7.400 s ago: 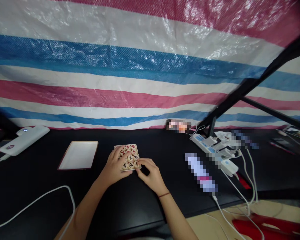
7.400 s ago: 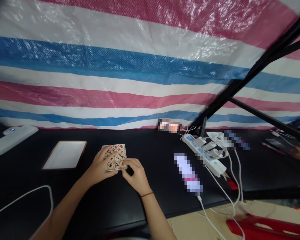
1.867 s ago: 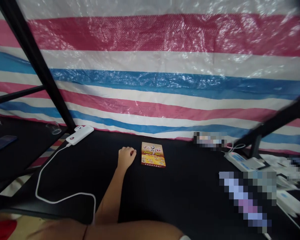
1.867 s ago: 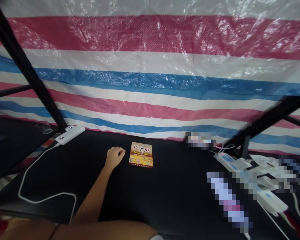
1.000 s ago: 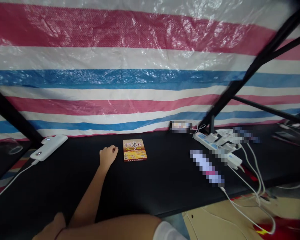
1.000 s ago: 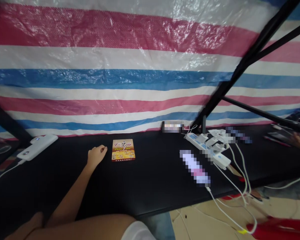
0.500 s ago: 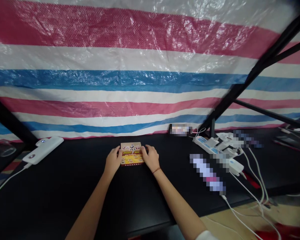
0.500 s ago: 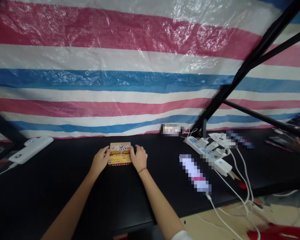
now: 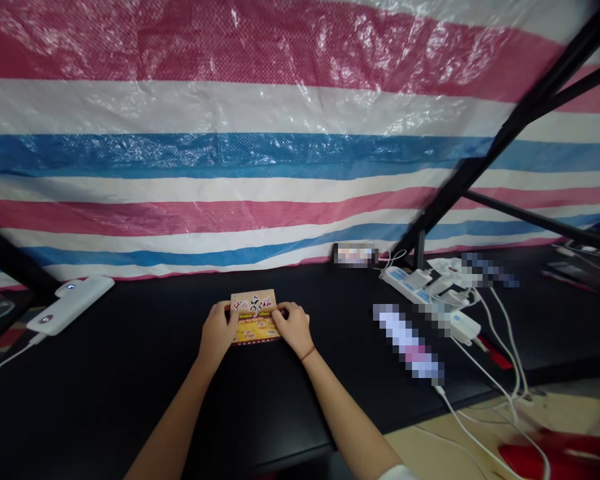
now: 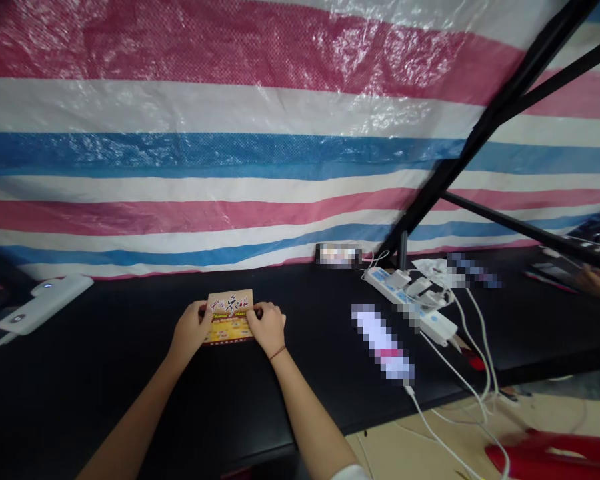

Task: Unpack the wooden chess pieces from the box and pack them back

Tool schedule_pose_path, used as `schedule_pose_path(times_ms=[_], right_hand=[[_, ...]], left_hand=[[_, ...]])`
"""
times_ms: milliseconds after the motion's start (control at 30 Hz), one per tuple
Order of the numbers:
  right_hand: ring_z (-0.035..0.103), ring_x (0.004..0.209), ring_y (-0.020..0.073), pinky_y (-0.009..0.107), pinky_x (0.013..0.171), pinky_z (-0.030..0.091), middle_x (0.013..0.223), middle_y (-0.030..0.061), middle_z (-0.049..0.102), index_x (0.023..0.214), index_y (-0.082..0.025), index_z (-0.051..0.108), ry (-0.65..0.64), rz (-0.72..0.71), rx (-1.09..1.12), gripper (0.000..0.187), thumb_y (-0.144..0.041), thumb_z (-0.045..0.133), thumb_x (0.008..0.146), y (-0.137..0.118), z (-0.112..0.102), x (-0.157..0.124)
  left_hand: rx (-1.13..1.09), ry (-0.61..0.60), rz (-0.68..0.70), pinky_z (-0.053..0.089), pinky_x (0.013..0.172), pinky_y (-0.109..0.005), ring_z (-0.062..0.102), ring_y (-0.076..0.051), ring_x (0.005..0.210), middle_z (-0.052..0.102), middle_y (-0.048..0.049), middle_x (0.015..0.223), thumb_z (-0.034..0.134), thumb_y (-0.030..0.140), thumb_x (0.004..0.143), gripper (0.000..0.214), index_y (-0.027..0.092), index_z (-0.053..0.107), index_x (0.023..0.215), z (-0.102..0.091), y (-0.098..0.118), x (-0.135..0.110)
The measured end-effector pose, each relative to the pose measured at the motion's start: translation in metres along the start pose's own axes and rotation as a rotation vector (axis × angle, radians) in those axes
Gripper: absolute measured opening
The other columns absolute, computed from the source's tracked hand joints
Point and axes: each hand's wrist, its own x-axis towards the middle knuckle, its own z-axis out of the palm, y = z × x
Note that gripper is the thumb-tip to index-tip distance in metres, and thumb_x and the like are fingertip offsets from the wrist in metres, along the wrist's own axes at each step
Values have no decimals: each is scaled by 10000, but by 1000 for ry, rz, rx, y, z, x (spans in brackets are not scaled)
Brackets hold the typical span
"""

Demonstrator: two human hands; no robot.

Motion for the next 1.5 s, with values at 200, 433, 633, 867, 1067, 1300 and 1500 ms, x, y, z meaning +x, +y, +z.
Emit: schedule_pose_path(times_ms=[200, 433, 633, 867, 1067, 1300, 1500], right_hand=[[535, 625, 136, 232, 603, 429, 670, -30, 562, 954, -180, 577, -25, -82, 544, 301, -435, 564, 796, -49, 3, -1], [530, 564, 98, 191, 551, 402, 651, -49, 563, 945, -202, 589, -256, -336, 541, 173, -347, 528, 872, -128, 50, -9], [590, 704, 116, 195, 645, 438, 812, -2, 671, 893, -198, 668, -289, -563, 497, 275, -375, 459, 913, -119, 48, -10], [630, 706, 179, 241, 670, 413, 756, 38, 687, 919, -197, 680, 1, -48, 33, 246, -241, 448, 850, -3, -12, 29], [634, 701, 178, 237, 656, 389, 743, 49, 697, 923, -193, 693, -119, -55, -4, 242, -220, 469, 836, 3, 2, 26], [624, 640, 142, 203, 611, 390, 675, 10, 683, 968, -185, 680, -249, -115, 43, 237, -194, 492, 826, -10, 12, 23], [627, 615, 145, 205, 594, 403, 644, 7, 679, 1020, -158, 666, -305, -157, 76, 256, -198, 532, 806, -8, 11, 23]], left_hand=[[-97, 97, 121, 431, 1004, -374, 566, -222, 1064, 549, -92, 1133, 467, 198, 824, 358, 218, 627, 1143, -20, -7, 11], [-790, -110, -226, 558, 713, -359, 645, -228, 952, 606, -96, 1203, 177, 600, 911, 628, 254, 405, 1383, -77, -35, 33], [-620, -202, -341, 541, 792, -337, 663, -219, 929, 650, -72, 1129, 547, 456, 813, 667, 269, 342, 1419, -98, -77, 32], [184, 33, -231, 367, 1036, -504, 428, -339, 1283, 487, -122, 1377, 526, 338, 823, 453, 253, 569, 1266, -83, -79, 30], [479, 7, -24, 200, 1092, -601, 261, -313, 1394, 380, -58, 1493, 433, 428, 907, 439, 337, 502, 1330, -59, -49, 19], [444, -235, -104, 296, 1025, -613, 277, -349, 1356, 429, -42, 1445, 526, 521, 810, 552, 383, 470, 1342, -73, -55, 25], [427, -156, -136, 272, 1007, -636, 353, -367, 1277, 547, -53, 1311, 493, 543, 829, 408, 372, 622, 1177, -78, -51, 22]])
